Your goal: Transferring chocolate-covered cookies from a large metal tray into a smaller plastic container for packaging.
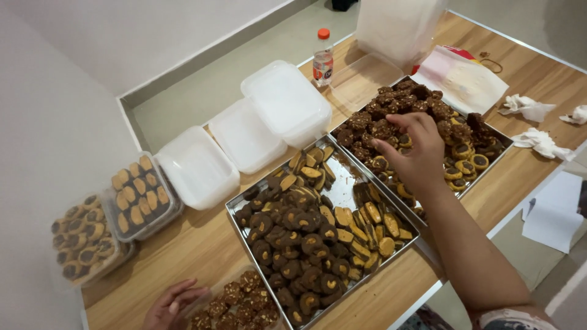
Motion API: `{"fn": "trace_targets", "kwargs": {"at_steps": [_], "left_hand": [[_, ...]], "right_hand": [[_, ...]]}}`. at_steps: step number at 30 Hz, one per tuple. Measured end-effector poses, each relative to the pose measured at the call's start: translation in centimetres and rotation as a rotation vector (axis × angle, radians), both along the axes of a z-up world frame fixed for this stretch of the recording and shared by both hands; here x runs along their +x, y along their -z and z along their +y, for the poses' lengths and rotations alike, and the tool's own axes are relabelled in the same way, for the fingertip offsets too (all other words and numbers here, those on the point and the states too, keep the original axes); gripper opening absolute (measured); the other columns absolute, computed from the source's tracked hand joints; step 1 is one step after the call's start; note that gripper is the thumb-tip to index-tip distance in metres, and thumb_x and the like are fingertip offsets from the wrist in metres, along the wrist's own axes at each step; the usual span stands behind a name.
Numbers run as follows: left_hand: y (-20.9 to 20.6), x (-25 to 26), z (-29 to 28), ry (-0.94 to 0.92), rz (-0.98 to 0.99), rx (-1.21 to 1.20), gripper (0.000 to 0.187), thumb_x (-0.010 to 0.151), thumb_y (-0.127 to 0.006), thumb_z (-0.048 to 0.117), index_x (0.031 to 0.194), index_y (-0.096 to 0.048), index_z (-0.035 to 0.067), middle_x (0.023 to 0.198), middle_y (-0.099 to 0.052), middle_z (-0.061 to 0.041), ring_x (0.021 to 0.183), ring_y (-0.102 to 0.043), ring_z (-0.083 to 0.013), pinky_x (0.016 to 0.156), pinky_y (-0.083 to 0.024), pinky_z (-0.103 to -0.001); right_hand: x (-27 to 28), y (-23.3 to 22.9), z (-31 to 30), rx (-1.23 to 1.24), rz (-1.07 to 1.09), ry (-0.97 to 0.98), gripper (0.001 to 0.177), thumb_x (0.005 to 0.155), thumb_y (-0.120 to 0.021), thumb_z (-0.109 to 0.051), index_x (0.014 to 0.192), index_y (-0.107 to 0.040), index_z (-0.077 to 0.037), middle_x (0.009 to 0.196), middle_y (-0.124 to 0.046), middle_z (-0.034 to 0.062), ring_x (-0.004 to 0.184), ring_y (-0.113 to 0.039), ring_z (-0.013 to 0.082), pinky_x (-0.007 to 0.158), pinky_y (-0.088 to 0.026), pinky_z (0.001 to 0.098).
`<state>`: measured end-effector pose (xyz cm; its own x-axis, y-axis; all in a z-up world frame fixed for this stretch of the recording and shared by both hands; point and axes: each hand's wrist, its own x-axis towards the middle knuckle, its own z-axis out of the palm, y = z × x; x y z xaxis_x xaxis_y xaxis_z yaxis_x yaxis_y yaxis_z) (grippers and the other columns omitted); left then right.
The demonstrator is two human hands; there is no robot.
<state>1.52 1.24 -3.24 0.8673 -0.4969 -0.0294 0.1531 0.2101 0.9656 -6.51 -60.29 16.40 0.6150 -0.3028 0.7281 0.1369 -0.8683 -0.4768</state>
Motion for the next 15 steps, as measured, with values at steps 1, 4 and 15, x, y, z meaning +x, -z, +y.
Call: {"fn": "trace_targets", "kwargs": {"at_steps": [1,4,15], "left_hand": [[0.7,0.4,0.3,0.057,-0.019,-0.067,0.063,0.096,-0.067,0.031,0.138,-0.056,-0.014,0.117,-0.079,-0.036,0.12,-0.071,-0.0473,0.099,-0.053,-0.055],[-0.9,-0.3,-0.3,-0.038,0.029,0.059,0.065,0.09,-0.066,0.033,0.135,-0.061,-0.013,0.113,-0.081,-0.037,0.117,-0.074,-0.0496,0.102,-0.054,-0.056],[-2.9,-0.9,-1.3,-0.093,0.05,0.141,0.058,0.091,-0.062,0.029,0.134,-0.064,-0.011,0.113,-0.082,-0.038,0.117,-0.075,-0.0518,0.105,-0.053,-0.054]], "right_hand": [[0.0,0.0,0.2,0.011,-0.008,-0.014,0.044,0.088,-0.087,-0.02,0.124,-0.068,-0.001,0.111,-0.062,0.0165,0.102,-0.06,0.0291,0.088,-0.052,0.0395],[0.0,0.0,0.5,0.025,0.021,-0.019,0.045,0.089,-0.085,-0.024,0.124,-0.069,-0.002,0.113,-0.063,0.0157,0.105,-0.059,0.0285,0.09,-0.051,0.0383],[0.1,0.5,0.7,-0.043,0.019,-0.092,0.049,0.085,-0.087,-0.026,0.125,-0.069,-0.005,0.111,-0.064,0.0145,0.102,-0.059,0.028,0.087,-0.051,0.0383]]}}
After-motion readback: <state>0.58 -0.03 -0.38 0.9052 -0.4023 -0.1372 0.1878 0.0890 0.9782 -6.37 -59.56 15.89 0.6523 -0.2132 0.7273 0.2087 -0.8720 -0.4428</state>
